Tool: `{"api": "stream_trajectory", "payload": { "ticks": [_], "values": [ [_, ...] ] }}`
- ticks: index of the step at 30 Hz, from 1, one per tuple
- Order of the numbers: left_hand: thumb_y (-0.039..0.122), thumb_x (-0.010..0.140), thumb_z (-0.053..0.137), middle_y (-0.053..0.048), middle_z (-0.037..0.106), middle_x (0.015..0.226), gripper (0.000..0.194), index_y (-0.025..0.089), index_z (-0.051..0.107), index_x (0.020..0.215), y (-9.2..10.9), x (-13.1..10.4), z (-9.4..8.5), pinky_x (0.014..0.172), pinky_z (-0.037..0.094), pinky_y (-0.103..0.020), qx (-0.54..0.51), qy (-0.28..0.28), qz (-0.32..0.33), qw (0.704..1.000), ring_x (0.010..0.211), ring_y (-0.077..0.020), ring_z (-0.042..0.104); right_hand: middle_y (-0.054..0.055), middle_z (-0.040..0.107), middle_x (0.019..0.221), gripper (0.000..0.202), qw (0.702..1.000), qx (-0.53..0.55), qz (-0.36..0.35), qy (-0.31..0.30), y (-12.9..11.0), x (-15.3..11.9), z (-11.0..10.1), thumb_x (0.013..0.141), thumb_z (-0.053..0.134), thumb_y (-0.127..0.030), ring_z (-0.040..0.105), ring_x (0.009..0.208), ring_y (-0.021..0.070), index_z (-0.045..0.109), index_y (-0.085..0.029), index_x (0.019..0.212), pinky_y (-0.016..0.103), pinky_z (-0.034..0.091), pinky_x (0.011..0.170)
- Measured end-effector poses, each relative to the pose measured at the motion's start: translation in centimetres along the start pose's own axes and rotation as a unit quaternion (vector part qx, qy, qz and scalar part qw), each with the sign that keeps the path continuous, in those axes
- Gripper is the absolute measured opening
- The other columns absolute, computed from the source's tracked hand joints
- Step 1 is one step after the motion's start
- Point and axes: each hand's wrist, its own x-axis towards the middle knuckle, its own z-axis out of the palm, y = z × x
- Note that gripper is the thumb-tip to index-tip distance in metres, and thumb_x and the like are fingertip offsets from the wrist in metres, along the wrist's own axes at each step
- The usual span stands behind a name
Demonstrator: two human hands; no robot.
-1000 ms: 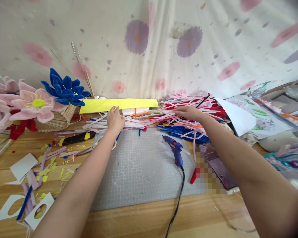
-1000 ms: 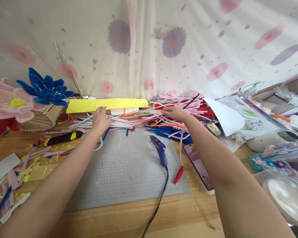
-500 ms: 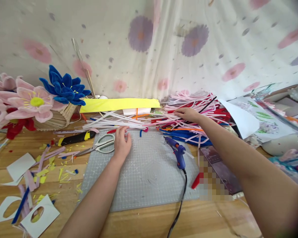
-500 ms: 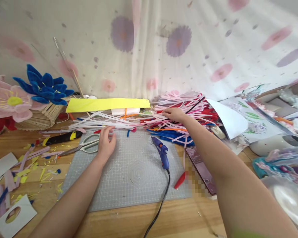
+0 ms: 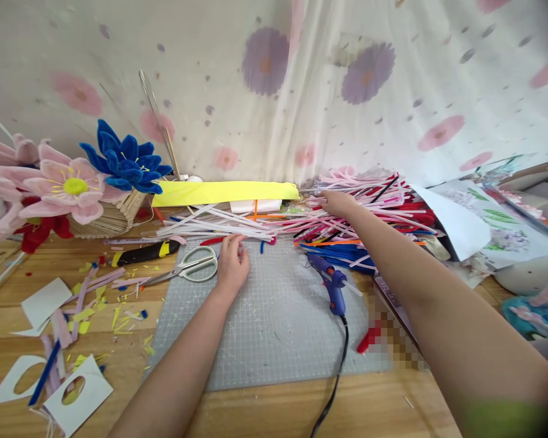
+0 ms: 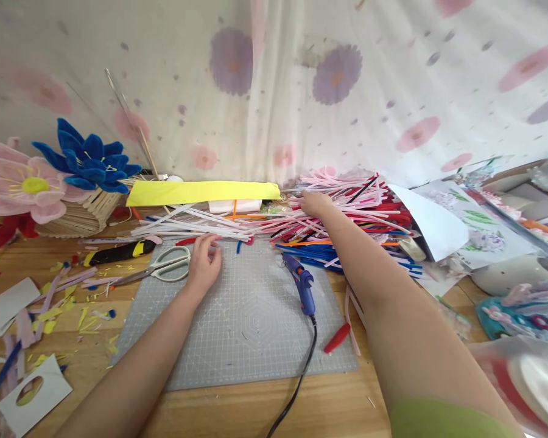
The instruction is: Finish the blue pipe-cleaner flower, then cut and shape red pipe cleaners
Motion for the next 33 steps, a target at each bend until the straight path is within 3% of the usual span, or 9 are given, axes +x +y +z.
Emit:
{"api": "stream_trajectory", "payload": {
  "ticks": [3, 8, 14, 16, 22, 24, 26, 28, 33],
  "values": [
    [0.007, 0.078, 0.046, -0.01, 0.053, 0.11, 0.031, 0.019, 0.056, 0.106, 0.1, 0.0, 0.0, 0.061, 0.053, -0.025, -0.002, 0.008, -0.002, 1.0, 0.084, -0.0142, 0.057, 0.017, 0.054, 0.13, 0.043, 0.996, -0.072, -0.044, -0.02, -0.6, 0.9, -0.1, 0.084, 0.047, -0.031, 0.053, 0.116, 0.0322, 0.058, -0.019, 0.123, 0.044, 0.043, 0.092],
    [0.006, 0.078, 0.045, -0.009, 0.052, 0.111, 0.033, 0.02, 0.055, 0.106, 0.2, 0.0, -0.1, 0.06, 0.053, -0.025, -0.008, 0.008, -0.013, 1.0, 0.083, -0.0135, 0.057, 0.016, 0.063, 0.118, 0.035, 0.994, -0.089, -0.038, -0.04, -1.7, 1.4, -0.3, 0.082, 0.051, -0.023, 0.058, 0.109, 0.0318, 0.062, -0.019, 0.114, 0.045, 0.044, 0.089],
    [0.007, 0.078, 0.045, -0.009, 0.051, 0.111, 0.033, 0.021, 0.055, 0.106, 0.3, 0.1, 0.1, 0.058, 0.052, -0.024, -0.009, 0.006, -0.022, 1.0, 0.082, -0.0135, 0.057, 0.022, 0.061, 0.116, 0.039, 0.988, -0.029, 0.026, 0.147, -0.3, 0.6, -0.9, 0.089, 0.034, -0.018, 0.057, 0.108, 0.0333, 0.052, -0.011, 0.123, 0.045, 0.045, 0.085],
    [0.007, 0.078, 0.044, -0.009, 0.051, 0.111, 0.033, 0.02, 0.054, 0.106, 0.4, 0.2, 0.2, 0.059, 0.053, -0.025, -0.012, 0.006, -0.023, 1.0, 0.083, -0.0133, 0.057, 0.022, 0.06, 0.116, 0.039, 0.983, -0.014, 0.037, 0.179, 0.2, 0.5, -1.1, 0.09, 0.033, -0.019, 0.057, 0.108, 0.0335, 0.051, -0.011, 0.123, 0.045, 0.045, 0.085],
    [0.006, 0.077, 0.045, -0.009, 0.051, 0.11, 0.034, 0.019, 0.054, 0.106, 0.3, 0.2, 0.3, 0.059, 0.053, -0.025, -0.022, 0.012, -0.026, 0.999, 0.081, -0.0132, 0.056, 0.016, 0.055, 0.128, 0.044, 0.989, 0.057, -0.028, 0.135, -0.1, -0.3, -2.3, 0.086, 0.046, -0.037, 0.049, 0.119, 0.0314, 0.053, -0.015, 0.124, 0.044, 0.04, 0.097],
    [0.005, 0.076, 0.045, -0.009, 0.051, 0.109, 0.035, 0.02, 0.054, 0.106, 0.3, 0.2, 0.3, 0.059, 0.053, -0.025, -0.02, 0.013, -0.025, 0.999, 0.082, -0.0134, 0.056, 0.015, 0.054, 0.129, 0.051, 0.982, 0.087, -0.089, 0.142, -0.3, -1.9, -3.1, 0.085, 0.048, -0.043, 0.049, 0.118, 0.0305, 0.05, -0.016, 0.128, 0.043, 0.041, 0.098],
    [0.005, 0.076, 0.045, -0.009, 0.05, 0.11, 0.035, 0.02, 0.054, 0.106, 0.3, 0.2, 0.4, 0.06, 0.053, -0.024, -0.016, 0.012, -0.024, 1.0, 0.082, -0.0133, 0.056, 0.013, 0.053, 0.129, 0.055, 0.976, 0.075, -0.177, 0.098, -0.1, -3.9, -3.6, 0.082, 0.052, -0.048, 0.049, 0.117, 0.0312, 0.05, -0.019, 0.128, 0.043, 0.041, 0.098],
    [0.005, 0.076, 0.044, -0.009, 0.05, 0.111, 0.035, 0.019, 0.054, 0.106, 0.3, 0.3, 0.4, 0.061, 0.053, -0.024, -0.013, 0.008, -0.021, 1.0, 0.082, -0.013, 0.056, 0.011, 0.049, 0.135, 0.06, 0.974, 0.009, -0.218, 0.057, 0.4, -6.1, -3.6, 0.075, 0.061, -0.047, 0.044, 0.123, 0.0337, 0.049, -0.023, 0.129, 0.046, 0.037, 0.1],
    [0.003, 0.074, 0.044, -0.01, 0.05, 0.109, 0.037, 0.017, 0.053, 0.107, 0.0, 0.4, 0.5, 0.063, 0.053, -0.025, -0.011, 0.02, -0.005, 1.0, 0.079, -0.0125, 0.055, 0.014, 0.042, 0.14, 0.074, 0.979, -0.151, -0.123, 0.063, 2.2, -8.6, -1.9, 0.072, 0.063, -0.031, 0.04, 0.123, 0.037, 0.035, -0.024, 0.139, 0.051, 0.041, 0.09]
  ]
}}
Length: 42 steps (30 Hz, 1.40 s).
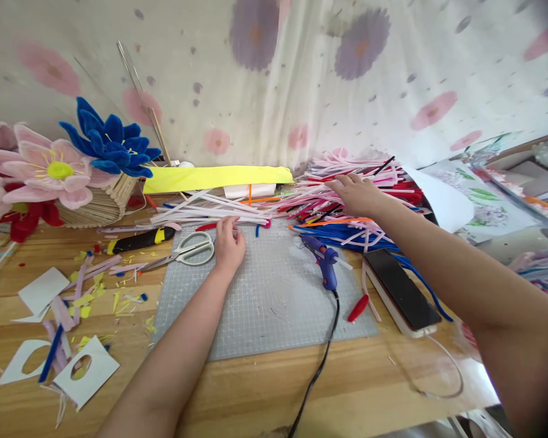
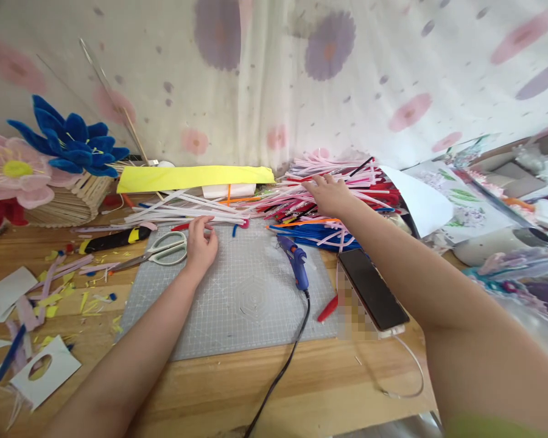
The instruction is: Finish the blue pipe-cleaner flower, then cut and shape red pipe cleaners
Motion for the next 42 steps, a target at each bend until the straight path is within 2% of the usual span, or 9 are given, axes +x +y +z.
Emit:
{"api": "stream_trajectory", "payload": {
  "ticks": [5, 11, 17, 21, 24, 28, 31, 36, 42],
  "values": [
    [0.002, 0.073, 0.044, -0.009, 0.05, 0.108, 0.039, 0.018, 0.053, 0.108, -0.2, -0.2, 0.1, 0.064, 0.053, -0.025, -0.001, -0.003, 0.016, 1.0, 0.08, -0.0125, 0.054, 0.014, 0.057, 0.123, 0.047, 0.996, 0.0, 0.063, 0.06, 0.8, 1.8, 1.2, 0.085, 0.042, -0.018, 0.048, 0.112, 0.0296, 0.046, -0.023, 0.131, 0.042, 0.043, 0.085],
    [0.002, 0.073, 0.044, -0.01, 0.05, 0.111, 0.038, 0.018, 0.053, 0.107, -0.4, -0.1, 0.2, 0.065, 0.053, -0.026, -0.007, 0.001, 0.012, 1.0, 0.079, -0.0124, 0.054, 0.016, 0.057, 0.121, 0.044, 0.977, 0.024, 0.149, 0.152, 2.0, 5.0, 0.5, 0.09, 0.03, -0.018, 0.047, 0.113, 0.0303, 0.046, -0.019, 0.131, 0.041, 0.04, 0.083],
    [0.003, 0.074, 0.044, -0.01, 0.05, 0.11, 0.037, 0.018, 0.053, 0.107, -0.4, -0.1, 0.2, 0.066, 0.053, -0.026, -0.002, -0.004, 0.007, 1.0, 0.08, -0.013, 0.055, 0.015, 0.052, 0.132, 0.055, 0.992, 0.04, 0.118, 0.022, 2.4, 6.1, 1.7, 0.085, 0.045, -0.039, 0.042, 0.121, 0.0329, 0.042, -0.019, 0.136, 0.05, 0.033, 0.095],
    [0.001, 0.072, 0.044, -0.01, 0.05, 0.11, 0.039, 0.017, 0.054, 0.106, -0.4, 0.0, 0.2, 0.066, 0.053, -0.026, -0.008, -0.003, 0.002, 1.0, 0.079, -0.0125, 0.055, 0.014, 0.046, 0.139, 0.072, 0.991, 0.069, 0.096, 0.06, 2.4, 4.8, 0.7, 0.079, 0.051, -0.053, 0.035, 0.127, 0.037, 0.036, -0.02, 0.14, 0.055, 0.03, 0.097],
    [0.001, 0.072, 0.043, -0.01, 0.05, 0.11, 0.039, 0.017, 0.054, 0.106, -0.4, 0.1, 0.2, 0.066, 0.053, -0.027, -0.007, 0.001, 0.0, 1.0, 0.078, -0.0124, 0.055, 0.013, 0.049, 0.136, 0.064, 0.99, 0.102, 0.061, 0.076, 1.8, 2.5, -1.4, 0.079, 0.051, -0.047, 0.044, 0.122, 0.034, 0.041, -0.021, 0.137, 0.047, 0.036, 0.095],
    [0.001, 0.072, 0.043, -0.01, 0.051, 0.108, 0.038, 0.017, 0.054, 0.104, -0.4, 0.1, 0.3, 0.069, 0.053, -0.029, 0.006, 0.006, 0.007, 1.0, 0.078, -0.0132, 0.055, 0.006, 0.068, 0.102, 0.032, 0.986, 0.146, 0.002, -0.081, 0.1, -0.9, -2.8, 0.078, 0.051, -0.032, 0.062, 0.092, 0.0241, 0.063, -0.022, 0.106, 0.032, 0.046, 0.074],
    [0.001, 0.071, 0.043, -0.009, 0.051, 0.107, 0.037, 0.018, 0.055, 0.102, -0.4, 0.0, 0.3, 0.072, 0.052, -0.03, 0.022, 0.014, 0.014, 1.0, 0.078, -0.0138, 0.054, 0.006, 0.069, 0.1, 0.028, 0.978, 0.132, -0.041, -0.159, -1.0, -2.2, -1.9, 0.074, 0.056, -0.029, 0.063, 0.09, 0.0231, 0.065, -0.022, 0.099, 0.03, 0.046, 0.073],
    [0.0, 0.07, 0.043, -0.01, 0.052, 0.107, 0.038, 0.018, 0.055, 0.101, -0.5, -0.2, 0.3, 0.076, 0.051, -0.032, 0.043, 0.014, 0.03, 0.999, 0.08, -0.0146, 0.055, 0.013, 0.059, 0.12, 0.051, 0.989, 0.076, -0.048, -0.12, -1.4, -1.8, 0.4, 0.071, 0.059, -0.025, 0.057, 0.109, 0.0281, 0.056, -0.018, 0.121, 0.035, 0.045, 0.086],
    [0.007, 0.078, 0.041, -0.01, 0.054, 0.107, 0.028, 0.018, 0.055, 0.1, -0.6, 0.0, 0.4, 0.082, 0.05, -0.033, 0.038, 0.025, 0.046, 0.998, 0.095, -0.0177, 0.057, 0.007, 0.066, 0.105, 0.03, 0.977, 0.199, 0.012, -0.071, -0.3, 0.4, 0.9, 0.079, 0.053, -0.034, 0.062, 0.096, 0.023, 0.064, -0.02, 0.102, 0.031, 0.048, 0.081]
  ]
}}
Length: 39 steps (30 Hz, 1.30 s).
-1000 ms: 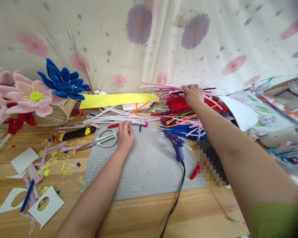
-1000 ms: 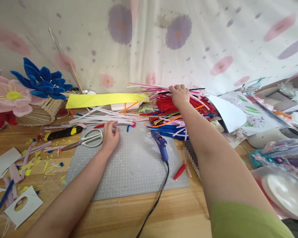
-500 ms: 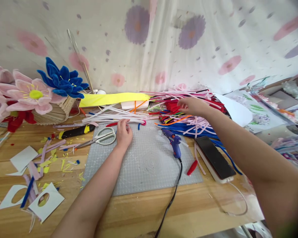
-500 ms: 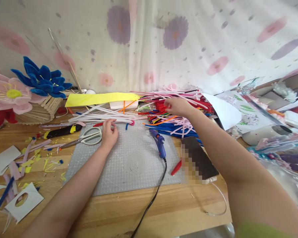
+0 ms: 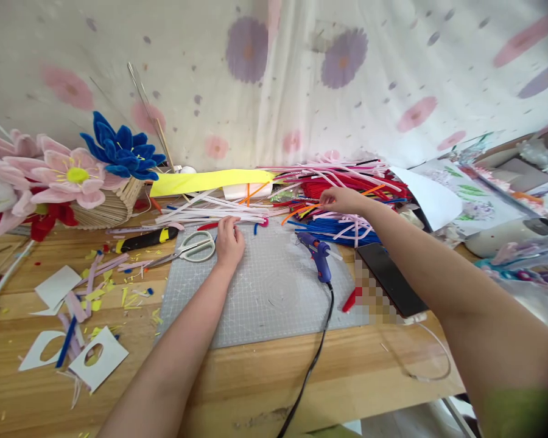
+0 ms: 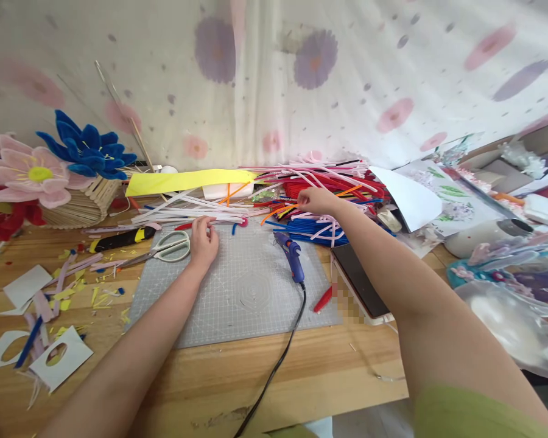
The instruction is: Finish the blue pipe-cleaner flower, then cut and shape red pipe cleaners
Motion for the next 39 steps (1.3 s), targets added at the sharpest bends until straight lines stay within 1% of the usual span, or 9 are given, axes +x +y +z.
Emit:
{"api": "stream_trajectory", "payload": {
  "ticks": [4, 8, 11, 16, 23, 29, 32, 36, 39],
  "values": [
    [0.012, 0.083, 0.042, -0.008, 0.061, 0.098, 0.025, 0.019, 0.054, 0.104, 0.1, 0.0, -0.1, 0.083, 0.048, -0.032, -0.004, -0.004, -0.009, 1.0, 0.095, -0.0176, 0.059, 0.011, 0.059, 0.122, 0.04, 0.992, -0.018, 0.049, 0.112, 0.6, 1.0, 0.1, 0.08, 0.044, -0.018, 0.056, 0.11, 0.0257, 0.057, -0.017, 0.118, 0.036, 0.045, 0.092],
    [0.026, 0.089, 0.045, -0.002, 0.066, 0.079, 0.026, 0.019, 0.053, 0.112, 0.6, -0.1, -0.4, 0.073, 0.047, -0.029, -0.004, -0.05, -0.058, 0.997, 0.076, -0.0154, 0.062, 0.018, 0.045, 0.137, 0.058, 0.989, -0.068, 0.027, 0.13, 1.1, 2.1, 1.3, 0.076, 0.047, -0.015, 0.037, 0.13, 0.0307, 0.044, -0.01, 0.134, 0.043, 0.034, 0.104],
    [0.033, 0.09, 0.044, 0.0, 0.064, 0.066, 0.026, 0.018, 0.059, 0.106, 0.9, -0.2, -0.6, 0.067, 0.045, -0.027, 0.018, -0.059, -0.08, 0.995, 0.066, -0.0152, 0.062, 0.018, 0.044, 0.137, 0.058, 0.985, -0.062, 0.073, 0.143, 0.6, 2.9, 1.9, 0.078, 0.044, -0.017, 0.03, 0.133, 0.0327, 0.041, -0.011, 0.136, 0.049, 0.032, 0.104],
    [0.028, 0.091, 0.04, -0.001, 0.066, 0.069, 0.027, 0.017, 0.059, 0.106, 1.1, -0.2, -0.7, 0.066, 0.045, -0.027, 0.03, -0.051, -0.071, 0.996, 0.067, -0.0149, 0.063, 0.02, 0.048, 0.133, 0.045, 0.973, -0.052, 0.152, 0.166, -0.5, 3.4, 1.6, 0.084, 0.035, -0.016, 0.036, 0.128, 0.0339, 0.049, -0.012, 0.127, 0.055, 0.034, 0.098],
    [0.022, 0.09, 0.039, -0.002, 0.066, 0.072, 0.024, 0.017, 0.057, 0.106, 1.2, -0.2, -0.7, 0.069, 0.046, -0.027, 0.015, -0.041, -0.073, 0.996, 0.069, -0.0146, 0.063, 0.015, 0.064, 0.114, 0.044, 0.964, 0.043, 0.205, 0.164, 2.2, 3.5, -2.9, 0.08, 0.045, -0.019, 0.06, 0.103, 0.0318, 0.052, -0.017, 0.124, 0.04, 0.046, 0.08],
    [0.021, 0.089, 0.039, -0.001, 0.067, 0.073, 0.023, 0.018, 0.056, 0.105, 1.2, -0.3, -0.8, 0.069, 0.046, -0.028, 0.003, -0.035, -0.081, 0.996, 0.068, -0.0147, 0.063, 0.015, 0.065, 0.115, 0.042, 0.975, 0.051, 0.153, 0.153, 3.0, 2.8, -5.3, 0.083, 0.047, -0.023, 0.06, 0.098, 0.0289, 0.055, -0.015, 0.124, 0.034, 0.045, 0.076],
    [0.022, 0.089, 0.04, -0.001, 0.066, 0.074, 0.023, 0.019, 0.056, 0.106, 1.1, -0.2, -0.8, 0.067, 0.046, -0.027, -0.009, -0.036, -0.094, 0.995, 0.065, -0.0138, 0.061, 0.007, 0.067, 0.114, 0.04, 0.994, 0.003, 0.082, 0.07, 2.1, 2.1, -4.8, 0.079, 0.051, -0.02, 0.061, 0.097, 0.0253, 0.061, -0.021, 0.118, 0.03, 0.045, 0.077],
    [0.02, 0.084, 0.046, -0.003, 0.066, 0.084, 0.024, 0.02, 0.054, 0.107, 2.0, 0.8, 0.3, 0.064, 0.045, -0.027, -0.019, -0.014, -0.104, 0.994, 0.063, -0.0132, 0.058, 0.001, 0.069, 0.109, 0.038, 0.994, 0.0, 0.061, 0.085, 1.7, 1.2, -3.8, 0.079, 0.048, -0.019, 0.063, 0.094, 0.022, 0.064, -0.026, 0.112, 0.026, 0.047, 0.076],
    [0.017, 0.082, 0.047, -0.005, 0.064, 0.094, 0.026, 0.02, 0.052, 0.107, 3.9, 1.7, 1.8, 0.064, 0.046, -0.027, -0.055, -0.034, -0.079, 0.995, 0.067, -0.0127, 0.057, 0.005, 0.061, 0.125, 0.048, 0.996, -0.025, 0.022, 0.082, 2.1, 0.7, -2.9, 0.075, 0.047, -0.012, 0.056, 0.112, 0.0225, 0.059, -0.021, 0.12, 0.028, 0.045, 0.089]
  ]
}}
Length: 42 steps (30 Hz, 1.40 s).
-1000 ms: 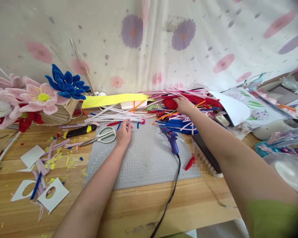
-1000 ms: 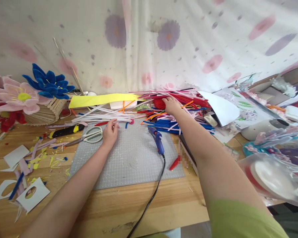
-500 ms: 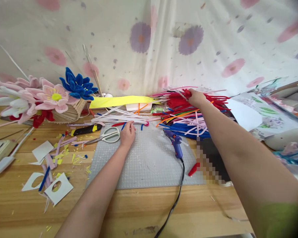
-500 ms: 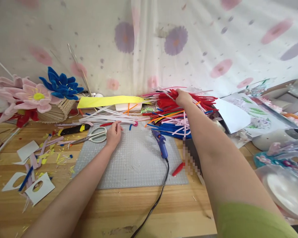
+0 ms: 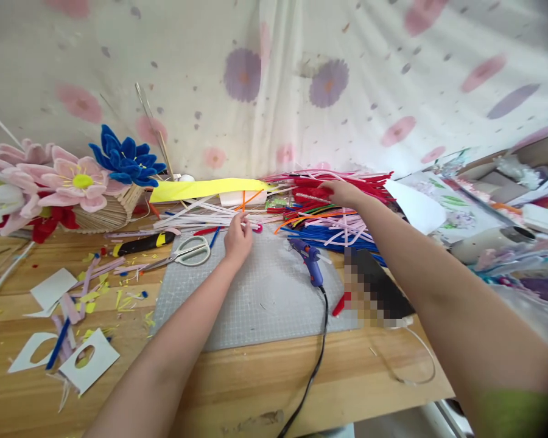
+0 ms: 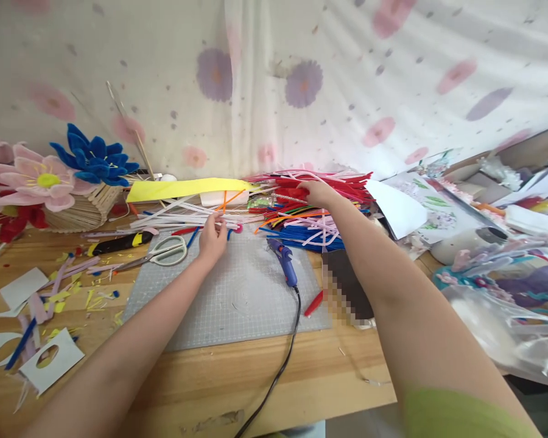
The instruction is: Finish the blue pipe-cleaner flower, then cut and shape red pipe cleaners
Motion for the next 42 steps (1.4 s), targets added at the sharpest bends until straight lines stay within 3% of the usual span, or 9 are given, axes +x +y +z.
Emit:
{"api": "stream_trajectory", "payload": {
  "ticks": [4, 10, 15, 22, 24, 28, 31, 36, 42],
  "values": [
    [0.01, 0.078, 0.045, -0.005, 0.06, 0.097, 0.032, 0.02, 0.051, 0.108, 2.1, 0.2, 1.6, 0.068, 0.048, -0.026, -0.03, -0.059, 0.061, 0.996, 0.071, -0.012, 0.056, 0.011, 0.045, 0.142, 0.063, 0.999, -0.052, 0.007, 0.012, 0.2, -0.1, 1.4, 0.073, 0.048, -0.01, 0.042, 0.129, 0.0247, 0.044, -0.016, 0.136, 0.036, 0.039, 0.101],
    [0.006, 0.076, 0.045, -0.006, 0.059, 0.099, 0.033, 0.02, 0.052, 0.105, 1.7, 0.4, 1.3, 0.076, 0.049, -0.031, 0.007, -0.072, 0.068, 0.995, 0.08, -0.0153, 0.058, 0.017, 0.048, 0.135, 0.059, 0.989, -0.114, 0.095, 0.004, -1.0, 1.6, 3.1, 0.08, 0.045, -0.016, 0.042, 0.124, 0.0347, 0.038, -0.017, 0.138, 0.062, 0.03, 0.098],
    [0.005, 0.075, 0.045, -0.006, 0.058, 0.102, 0.034, 0.021, 0.052, 0.104, 1.2, 1.5, 1.1, 0.075, 0.049, -0.031, 0.016, -0.077, 0.061, 0.995, 0.076, -0.0147, 0.057, 0.017, 0.052, 0.127, 0.041, 0.987, -0.089, 0.124, 0.047, -0.8, 2.6, 2.7, 0.084, 0.039, -0.018, 0.041, 0.122, 0.0354, 0.056, -0.017, 0.121, 0.054, 0.037, 0.093],
    [0.003, 0.074, 0.043, -0.008, 0.057, 0.106, 0.035, 0.019, 0.053, 0.103, 2.8, 4.0, 2.8, 0.083, 0.049, -0.032, 0.005, -0.084, 0.094, 0.992, 0.097, -0.0185, 0.057, 0.019, 0.055, 0.122, 0.044, 0.977, 0.021, 0.116, 0.179, 0.9, 2.2, -0.9, 0.079, 0.046, -0.019, 0.05, 0.112, 0.0313, 0.052, -0.012, 0.122, 0.04, 0.04, 0.092],
    [0.003, 0.074, 0.044, -0.008, 0.056, 0.106, 0.034, 0.018, 0.052, 0.104, 4.3, 5.2, 3.6, 0.081, 0.05, -0.032, -0.003, -0.08, 0.109, 0.991, 0.094, -0.0178, 0.058, 0.017, 0.06, 0.117, 0.044, 0.982, 0.019, 0.085, 0.165, 0.6, 1.8, -1.1, 0.08, 0.044, -0.019, 0.053, 0.11, 0.0306, 0.051, -0.013, 0.122, 0.041, 0.039, 0.092],
    [0.008, 0.074, 0.052, -0.009, 0.056, 0.108, 0.035, 0.017, 0.051, 0.108, 7.8, 7.4, 5.6, 0.089, 0.047, -0.033, -0.021, -0.059, 0.167, 0.984, 0.095, -0.018, 0.056, 0.014, 0.062, 0.119, 0.049, 0.998, -0.054, -0.006, 0.038, -1.0, 0.9, 0.1, 0.072, 0.051, -0.015, 0.051, 0.115, 0.0329, 0.054, -0.019, 0.121, 0.052, 0.031, 0.098],
    [0.014, 0.07, 0.062, -0.012, 0.058, 0.109, 0.039, 0.015, 0.052, 0.108, 9.9, 8.0, 7.9, 0.097, 0.042, -0.04, 0.018, -0.124, 0.213, 0.969, 0.106, -0.0242, 0.054, 0.014, 0.062, 0.12, 0.047, 0.996, -0.067, -0.051, 0.02, -1.8, 0.7, 1.4, 0.072, 0.05, -0.014, 0.051, 0.117, 0.0319, 0.056, -0.017, 0.118, 0.053, 0.027, 0.099],
    [0.026, 0.072, 0.067, -0.024, 0.057, 0.115, 0.051, 0.002, 0.052, 0.115, 12.3, 7.6, 11.7, 0.091, 0.045, -0.044, 0.19, -0.284, 0.126, 0.931, 0.11, -0.0343, 0.056, 0.013, 0.063, 0.118, 0.042, 0.997, -0.039, -0.064, 0.036, -1.5, 1.0, 2.3, 0.072, 0.051, -0.018, 0.053, 0.114, 0.0292, 0.059, -0.016, 0.113, 0.042, 0.032, 0.096],
    [0.011, 0.088, 0.037, -0.021, 0.065, 0.108, 0.03, 0.006, 0.06, 0.108, 13.1, 8.6, 12.1, 0.088, 0.047, -0.04, 0.313, -0.347, 0.179, 0.866, 0.106, -0.0274, 0.061, 0.015, 0.063, 0.115, 0.04, 0.996, -0.046, -0.025, 0.073, 0.2, 0.9, 3.6, 0.072, 0.054, -0.018, 0.051, 0.114, 0.0309, 0.057, -0.015, 0.112, 0.047, 0.031, 0.096]
  ]
}}
